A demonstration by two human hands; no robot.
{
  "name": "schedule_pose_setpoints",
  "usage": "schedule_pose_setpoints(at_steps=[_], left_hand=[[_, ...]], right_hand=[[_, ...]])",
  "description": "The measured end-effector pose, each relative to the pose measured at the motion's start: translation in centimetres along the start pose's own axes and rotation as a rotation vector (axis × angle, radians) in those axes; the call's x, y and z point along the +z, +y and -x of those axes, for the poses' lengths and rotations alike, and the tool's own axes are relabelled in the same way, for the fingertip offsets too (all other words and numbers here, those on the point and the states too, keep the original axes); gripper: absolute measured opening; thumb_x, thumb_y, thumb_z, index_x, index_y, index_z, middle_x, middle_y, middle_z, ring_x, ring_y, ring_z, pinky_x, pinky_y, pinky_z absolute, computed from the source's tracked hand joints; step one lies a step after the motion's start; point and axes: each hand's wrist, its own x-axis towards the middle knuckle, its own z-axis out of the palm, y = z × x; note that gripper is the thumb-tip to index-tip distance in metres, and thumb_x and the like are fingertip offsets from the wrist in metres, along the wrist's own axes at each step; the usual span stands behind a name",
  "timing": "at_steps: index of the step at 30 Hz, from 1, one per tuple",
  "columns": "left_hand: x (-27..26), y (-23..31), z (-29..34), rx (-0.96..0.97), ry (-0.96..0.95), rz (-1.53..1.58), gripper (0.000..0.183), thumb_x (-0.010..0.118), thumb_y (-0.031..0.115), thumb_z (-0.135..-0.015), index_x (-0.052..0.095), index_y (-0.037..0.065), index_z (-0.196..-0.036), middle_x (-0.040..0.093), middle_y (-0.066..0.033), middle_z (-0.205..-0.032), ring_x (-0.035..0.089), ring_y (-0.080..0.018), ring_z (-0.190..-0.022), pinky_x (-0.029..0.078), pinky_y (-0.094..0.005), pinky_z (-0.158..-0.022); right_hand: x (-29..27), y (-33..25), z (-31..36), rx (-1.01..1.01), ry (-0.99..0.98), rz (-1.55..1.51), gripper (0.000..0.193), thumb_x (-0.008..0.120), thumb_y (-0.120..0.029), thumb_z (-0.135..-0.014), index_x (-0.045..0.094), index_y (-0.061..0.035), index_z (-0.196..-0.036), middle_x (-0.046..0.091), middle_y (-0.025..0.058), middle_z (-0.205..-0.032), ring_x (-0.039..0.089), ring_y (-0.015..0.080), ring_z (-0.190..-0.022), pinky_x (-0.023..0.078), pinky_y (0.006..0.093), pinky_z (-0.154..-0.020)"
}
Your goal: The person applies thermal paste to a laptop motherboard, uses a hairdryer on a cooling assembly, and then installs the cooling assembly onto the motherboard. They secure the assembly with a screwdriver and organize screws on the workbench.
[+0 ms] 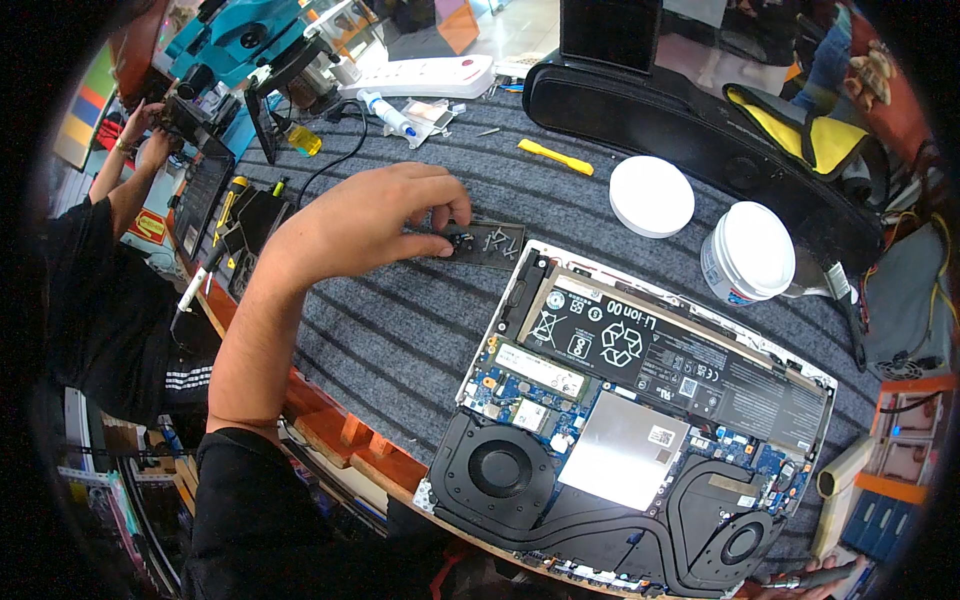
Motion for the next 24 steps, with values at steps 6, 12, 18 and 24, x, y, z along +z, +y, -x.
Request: schedule_pose_setpoints(at_steps=[6, 12, 18, 24], left_hand=[[-0.6, -0.6, 0.2, 0.007, 0.057, 0.062, 0.024, 0.074, 0.012, -0.087, 0.065, 0.007, -0.109, 0.070, -0.0068, -0.102, 0.067, -0.0264, -0.093, 0.053, -0.0381, -0.082], [-0.5, -0.2, -0.4, -0.021, -0.078, 0.106, 0.022, 0.071, 0.007, -0.087, 0.065, 0.006, -0.109, 0.070, -0.0072, -0.095, 0.070, -0.0266, -0.091, 0.055, -0.0380, -0.079], [-0.2, 0.0, -0.6, 0.002, -0.057, 0.028, 0.024, 0.071, 0.005, -0.085, 0.065, 0.005, -0.108, 0.070, -0.0077, -0.095, 0.070, -0.0258, -0.090, 0.055, -0.0372, -0.080], [-0.6, -0.3, -0.1, -0.024, -0.017, 0.090, 0.023, 0.071, 0.002, -0.084, 0.065, 0.005, -0.107, 0.070, -0.0076, -0.096, 0.069, -0.0252, -0.089, 0.055, -0.0367, -0.081]], right_hand=[[-0.2, 0.0, 0.1, -0.007, 0.009, 0.001, 0.069, 0.068, -0.033, -0.097, 0.039, -0.0126, -0.156, 0.059, 0.0096, -0.136, 0.058, 0.0236, -0.119, 0.048, 0.0418, -0.101], [-0.3, 0.1, 0.3, -0.017, 0.025, -0.031, 0.069, 0.069, -0.034, -0.097, 0.040, -0.0117, -0.155, 0.060, 0.0100, -0.134, 0.060, 0.0239, -0.118, 0.049, 0.0416, -0.100], [0.1, -0.1, 0.1, -0.024, 0.038, 0.036, 0.068, 0.065, -0.035, -0.099, 0.037, -0.0142, -0.157, 0.051, 0.0108, -0.144, 0.050, 0.0264, -0.129, 0.042, 0.0430, -0.108], [1.1, 0.0, 0.4, -0.078, 0.101, 0.303, 0.069, 0.060, -0.037, -0.102, 0.029, -0.0189, -0.161, 0.037, 0.0117, -0.160, 0.034, 0.0297, -0.146, 0.030, 0.0455, -0.121]])
